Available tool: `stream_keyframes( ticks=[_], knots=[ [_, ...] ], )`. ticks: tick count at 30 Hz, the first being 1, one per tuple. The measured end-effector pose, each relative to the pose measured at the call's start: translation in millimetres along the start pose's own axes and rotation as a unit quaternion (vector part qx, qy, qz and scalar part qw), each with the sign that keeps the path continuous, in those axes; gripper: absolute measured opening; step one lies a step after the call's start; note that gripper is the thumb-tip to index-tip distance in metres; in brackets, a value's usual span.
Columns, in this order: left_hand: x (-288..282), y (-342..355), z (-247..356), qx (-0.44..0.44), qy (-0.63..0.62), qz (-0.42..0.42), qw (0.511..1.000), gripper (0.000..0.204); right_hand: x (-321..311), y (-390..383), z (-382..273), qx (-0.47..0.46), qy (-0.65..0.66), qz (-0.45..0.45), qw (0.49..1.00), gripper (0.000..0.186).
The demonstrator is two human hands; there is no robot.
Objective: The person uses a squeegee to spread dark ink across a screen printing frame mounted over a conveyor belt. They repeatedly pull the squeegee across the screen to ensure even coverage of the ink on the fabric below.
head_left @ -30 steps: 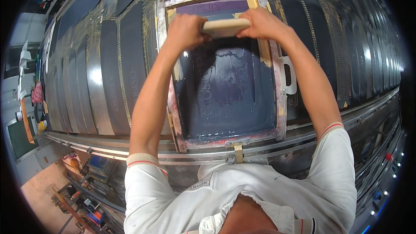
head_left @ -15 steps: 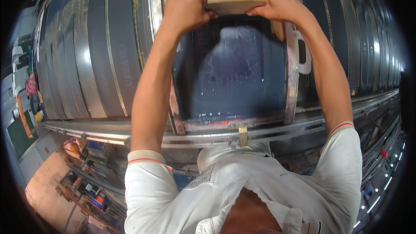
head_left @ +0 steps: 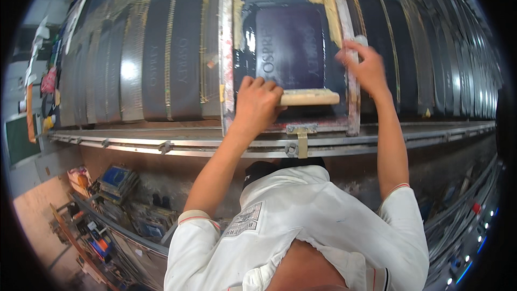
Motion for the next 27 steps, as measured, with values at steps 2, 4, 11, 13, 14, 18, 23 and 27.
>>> stream_keyframes(
  ticks=[2,4,11,13,14,18,23,27],
  knots=[
    [2.1,0.4,-1.2,0.012,0.031,0.008,0.999,0.027,-23.8,39.6,50.2,0.091,-0.039,0.196,0.975,0.050],
    [6.4,-1.8,-3.0,0.003,0.031,-0.004,1.000,0.025,-13.8,57.5,94.9,0.179,-0.066,0.203,0.960,0.042],
    [3.2,-16.8,-13.1,-0.021,-0.012,0.038,0.999,0.029,-3.3,72.7,104.3,0.176,0.147,0.140,0.963,0.019],
    [-11.6,-28.1,-26.1,-0.027,-0.019,0.072,0.997,0.032,-5.9,78.5,79.8,0.186,0.210,0.124,0.952,0.017],
    [-25.6,-31.9,-28.9,-0.025,-0.030,0.098,0.994,0.033,-2.3,78.0,61.7,0.158,0.160,0.143,0.964,0.017],
    [-61.0,-74.7,-108.1,-0.067,0.009,0.033,0.997,0.037,100.5,69.0,8.8,0.157,0.218,0.136,0.954,0.018],
    [-125.2,-143.8,-223.9,-0.069,-0.010,0.025,0.997,0.035,225.9,55.1,-88.4,0.094,0.213,0.158,0.960,0.025],
    [-164.5,-184.0,-266.4,-0.044,0.017,0.057,0.997,0.045,281.8,55.0,-136.9,0.122,0.174,0.156,0.965,0.026]
  ],
)
Point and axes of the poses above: each hand's wrist, its own y-axis towards the middle knuckle, its own x-axis out of the palm, z = x × y, the point moved 5 cm from there along y, towards the middle knuckle, and after that the axes turned 3 degrees about z, right-handed, at the moved point
